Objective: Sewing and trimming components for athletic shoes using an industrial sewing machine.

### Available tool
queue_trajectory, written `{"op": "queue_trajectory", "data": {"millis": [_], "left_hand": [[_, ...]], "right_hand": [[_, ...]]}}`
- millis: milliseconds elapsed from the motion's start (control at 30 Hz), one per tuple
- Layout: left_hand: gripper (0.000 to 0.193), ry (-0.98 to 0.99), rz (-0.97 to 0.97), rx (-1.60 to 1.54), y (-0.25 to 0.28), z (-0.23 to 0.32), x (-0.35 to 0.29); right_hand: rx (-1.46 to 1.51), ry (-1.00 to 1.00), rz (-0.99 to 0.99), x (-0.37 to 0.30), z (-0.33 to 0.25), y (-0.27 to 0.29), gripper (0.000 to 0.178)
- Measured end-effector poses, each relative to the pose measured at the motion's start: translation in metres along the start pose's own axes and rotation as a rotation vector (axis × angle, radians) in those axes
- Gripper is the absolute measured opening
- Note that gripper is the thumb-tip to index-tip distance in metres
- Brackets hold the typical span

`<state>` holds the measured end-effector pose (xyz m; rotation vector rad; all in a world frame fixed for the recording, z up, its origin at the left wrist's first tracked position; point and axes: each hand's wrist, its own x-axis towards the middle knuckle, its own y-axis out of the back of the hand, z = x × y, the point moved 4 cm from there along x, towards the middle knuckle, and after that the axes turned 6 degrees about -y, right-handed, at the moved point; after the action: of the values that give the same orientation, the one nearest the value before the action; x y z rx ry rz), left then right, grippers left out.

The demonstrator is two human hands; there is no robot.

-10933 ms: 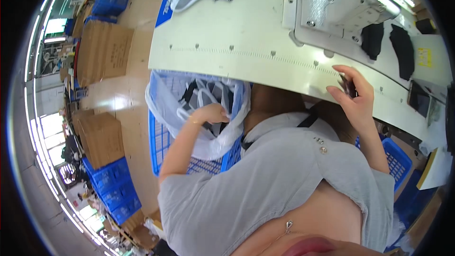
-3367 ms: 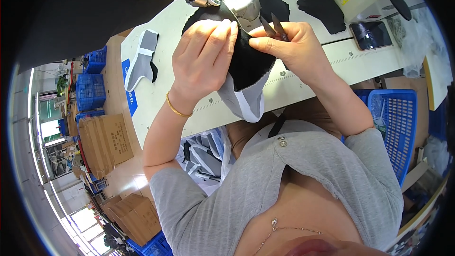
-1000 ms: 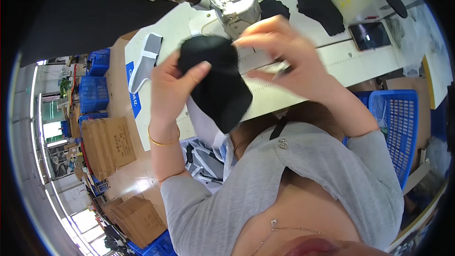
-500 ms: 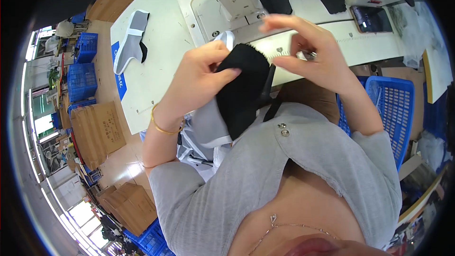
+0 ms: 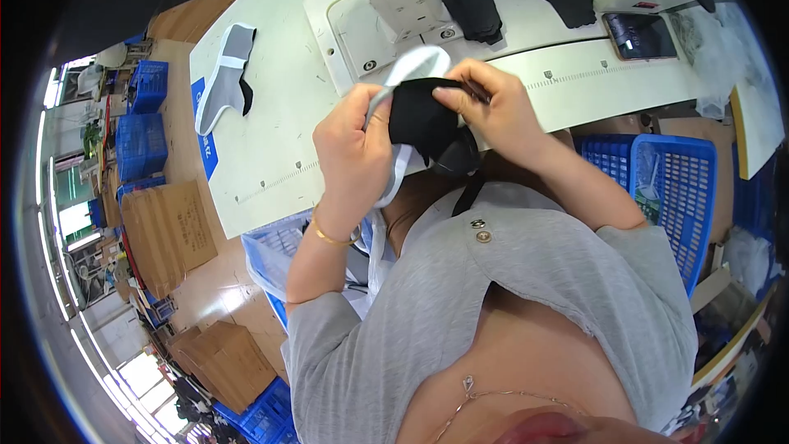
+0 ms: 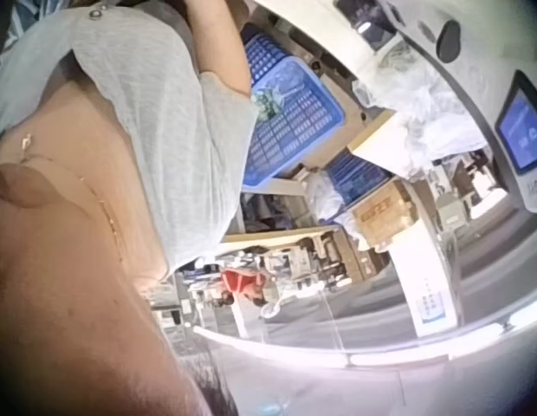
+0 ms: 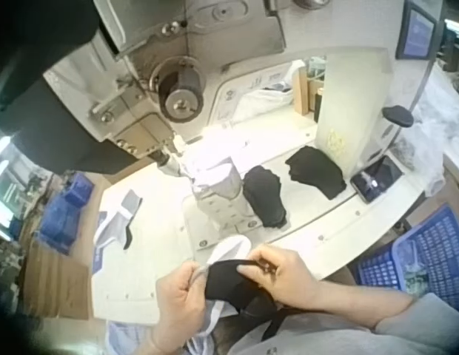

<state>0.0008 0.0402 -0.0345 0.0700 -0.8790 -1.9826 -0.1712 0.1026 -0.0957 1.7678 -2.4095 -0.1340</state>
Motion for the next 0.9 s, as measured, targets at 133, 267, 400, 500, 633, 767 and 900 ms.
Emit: {"op": "queue_trajectory", "data": {"millis": [133,267,400,500,633,767,900], "left_hand": [[0.012,-0.005,0.095,0.087,-0.006,-0.005,0.015],[0.016,0.053,0.074,0.073,-0.008,-0.007,0.022],[0.015,0.043,0.089,0.043,-0.006,-0.005,0.022],[0.015,0.120,0.076,0.027,-0.005,-0.007,0.020],[0.015,0.083,0.092,0.025,-0.006,-0.005,0.021],[0.015,0.073,0.101,0.002,-0.005,-0.003,0.020],[0.016,0.114,0.106,-0.024,-0.003,-0.007,0.016]], "right_hand": [[-0.555,0.520,0.348,0.080,-0.015,0.070,0.017],[-0.621,0.299,0.190,0.128,-0.010,0.090,0.021],[-0.694,0.342,0.078,0.136,-0.008,0.091,0.020],[-0.668,0.340,0.056,0.134,-0.010,0.088,0.021],[-0.630,0.320,0.023,0.137,-0.013,0.089,0.018],[-0.592,0.447,0.065,0.137,-0.009,0.092,0.013],[-0.439,0.249,0.088,0.131,-0.010,0.092,0.011]]}}
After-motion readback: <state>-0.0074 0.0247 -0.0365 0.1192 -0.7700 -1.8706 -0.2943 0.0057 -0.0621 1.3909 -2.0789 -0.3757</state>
